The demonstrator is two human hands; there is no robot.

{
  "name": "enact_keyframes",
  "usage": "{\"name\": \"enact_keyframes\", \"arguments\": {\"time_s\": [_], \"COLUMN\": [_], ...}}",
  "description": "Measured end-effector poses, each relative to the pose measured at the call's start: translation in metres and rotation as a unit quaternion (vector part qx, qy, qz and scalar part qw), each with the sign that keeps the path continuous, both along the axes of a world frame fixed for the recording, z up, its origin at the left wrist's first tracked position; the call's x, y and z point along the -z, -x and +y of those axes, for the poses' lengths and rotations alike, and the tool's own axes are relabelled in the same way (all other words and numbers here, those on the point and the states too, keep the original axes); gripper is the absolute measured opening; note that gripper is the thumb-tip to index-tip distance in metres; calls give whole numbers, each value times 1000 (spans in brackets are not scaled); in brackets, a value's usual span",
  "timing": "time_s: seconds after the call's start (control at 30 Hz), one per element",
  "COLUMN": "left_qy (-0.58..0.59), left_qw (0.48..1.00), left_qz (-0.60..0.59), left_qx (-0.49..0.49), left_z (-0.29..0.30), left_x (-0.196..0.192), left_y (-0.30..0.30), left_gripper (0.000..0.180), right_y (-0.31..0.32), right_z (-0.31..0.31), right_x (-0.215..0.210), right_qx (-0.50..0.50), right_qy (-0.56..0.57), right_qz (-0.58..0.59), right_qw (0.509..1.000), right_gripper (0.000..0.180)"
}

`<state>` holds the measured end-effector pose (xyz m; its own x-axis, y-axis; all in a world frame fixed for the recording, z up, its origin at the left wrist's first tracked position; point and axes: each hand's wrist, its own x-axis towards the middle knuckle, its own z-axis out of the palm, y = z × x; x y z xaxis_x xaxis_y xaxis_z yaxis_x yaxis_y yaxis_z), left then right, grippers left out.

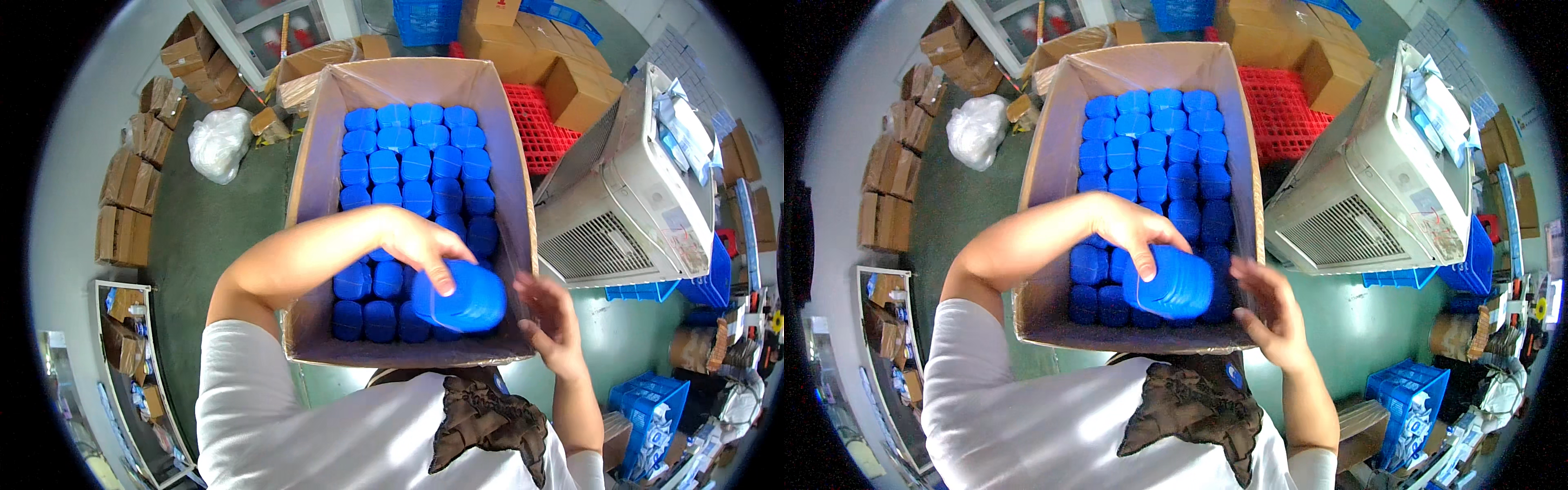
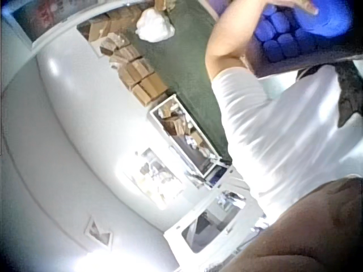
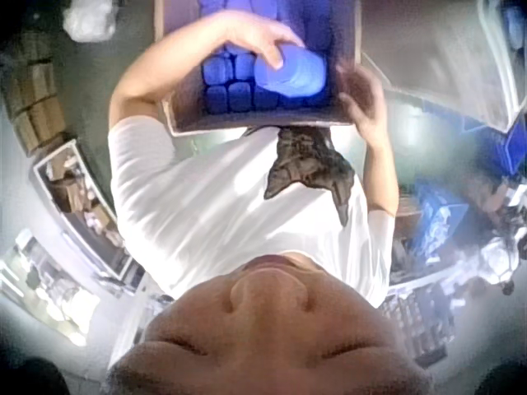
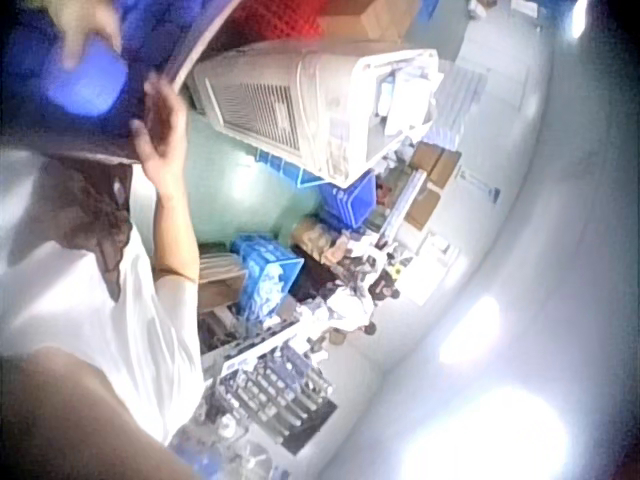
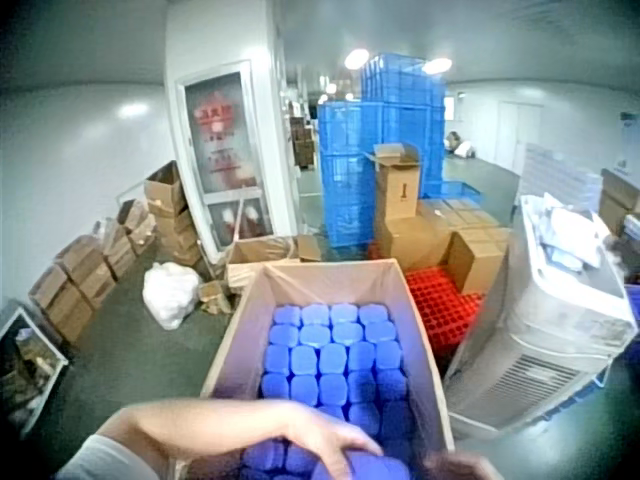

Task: The person takes stacks of blue plastic lids from a large box, places them into an automated packaging machine feeder, and then moves to a table to organize packed wet-wipe style pouches.

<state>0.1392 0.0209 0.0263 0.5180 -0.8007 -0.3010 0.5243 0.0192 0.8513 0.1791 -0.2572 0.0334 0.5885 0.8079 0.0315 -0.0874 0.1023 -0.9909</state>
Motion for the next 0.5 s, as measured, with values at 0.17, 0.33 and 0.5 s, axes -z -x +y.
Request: {"name": "enact_keyframes", "arguments": {"time_s": [0.17, 0.33, 0.5], "left_qy": [223, 50, -506], "left_qw": [963, 990, 822], "left_qz": [143, 107, -200], "left_qx": [-43, -80, -166], "left_z": [-73, -36, -70], "left_x": [-4, 37, 142], "left_y": [2, -10, 3], "left_gripper": [63, 54, 65], "right_y": [-12, -13, -8], "right_z": [33, 7, -35], "right_x": [2, 0, 6], "right_qx": [-148, -6, 138], "right_qy": [-79, -143, -171], "right_qz": [140, 252, 289], "right_qw": [976, 957, 932], "right_gripper": [86, 66, 69]}}
